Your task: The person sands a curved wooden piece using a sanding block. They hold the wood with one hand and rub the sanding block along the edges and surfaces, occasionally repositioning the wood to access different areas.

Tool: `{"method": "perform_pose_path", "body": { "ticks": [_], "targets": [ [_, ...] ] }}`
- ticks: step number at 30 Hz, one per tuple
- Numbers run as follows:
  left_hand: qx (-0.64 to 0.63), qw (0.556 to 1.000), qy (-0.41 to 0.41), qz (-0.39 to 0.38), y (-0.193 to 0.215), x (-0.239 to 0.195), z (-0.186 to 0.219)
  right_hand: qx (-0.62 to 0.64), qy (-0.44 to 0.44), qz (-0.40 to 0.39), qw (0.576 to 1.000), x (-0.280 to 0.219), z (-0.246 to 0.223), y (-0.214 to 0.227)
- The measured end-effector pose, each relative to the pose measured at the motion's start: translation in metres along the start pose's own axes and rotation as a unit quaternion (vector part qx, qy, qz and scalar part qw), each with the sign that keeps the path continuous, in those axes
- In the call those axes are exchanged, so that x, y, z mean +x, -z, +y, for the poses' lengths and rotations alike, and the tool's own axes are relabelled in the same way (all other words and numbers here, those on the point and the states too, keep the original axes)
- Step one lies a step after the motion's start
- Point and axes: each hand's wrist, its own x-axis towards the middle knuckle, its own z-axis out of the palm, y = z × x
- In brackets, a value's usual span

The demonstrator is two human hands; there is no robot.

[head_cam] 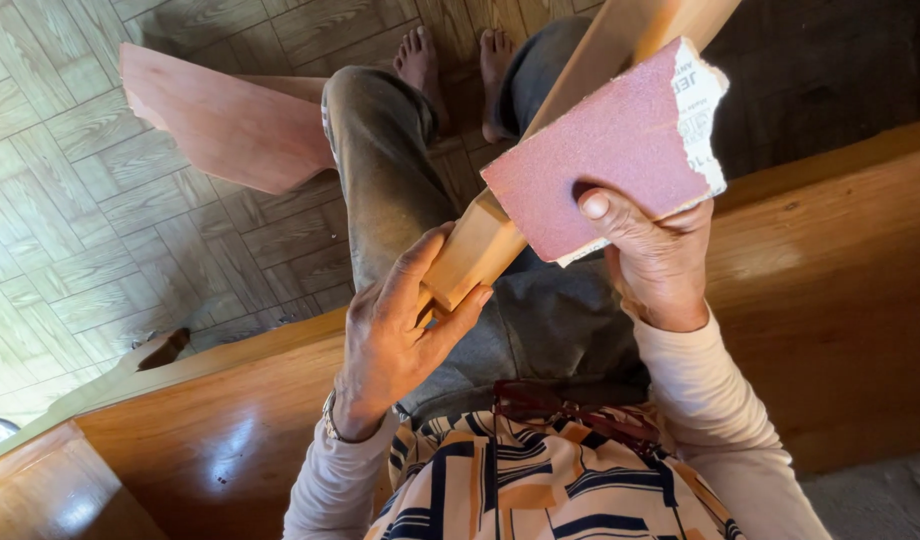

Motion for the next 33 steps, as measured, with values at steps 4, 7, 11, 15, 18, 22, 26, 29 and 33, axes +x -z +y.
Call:
{"method": "perform_pose_path", "body": {
  "ticks": [4,7,11,15,18,22,26,29,33],
  "targets": [
    [0.018,0.998,-0.058,0.007,0.001,0.002,0.002,-0.037,-0.005,-0.011,0.999,-0.005,0.000,0.002],
    [0.014,0.997,-0.073,0.005,0.002,0.001,0.001,-0.037,-0.026,-0.003,0.999,-0.011,0.003,-0.001],
    [0.029,0.997,-0.068,0.005,0.000,-0.002,-0.004,-0.110,0.041,0.041,0.992,-0.010,-0.011,-0.015],
    [0.011,1.000,-0.011,0.012,-0.001,-0.009,-0.008,-0.142,0.194,0.049,0.969,0.016,-0.027,0.004],
    [0.020,0.999,0.034,0.026,0.000,-0.006,-0.005,-0.261,0.290,0.065,0.918,0.027,-0.039,0.039],
    [-0.024,0.997,0.072,0.025,0.003,-0.004,-0.003,-0.232,0.384,-0.004,0.894,0.025,-0.043,0.027],
    [-0.008,0.996,0.083,0.028,0.003,-0.001,-0.001,-0.401,0.445,-0.218,0.771,0.024,-0.035,0.045],
    [-0.054,0.996,0.063,0.018,0.001,-0.002,-0.001,-0.506,0.483,-0.260,0.665,0.028,-0.018,0.021],
    [-0.094,0.994,0.063,-0.006,0.007,-0.001,0.000,-0.549,0.426,-0.261,0.670,0.008,0.014,0.020]
  ]
}}
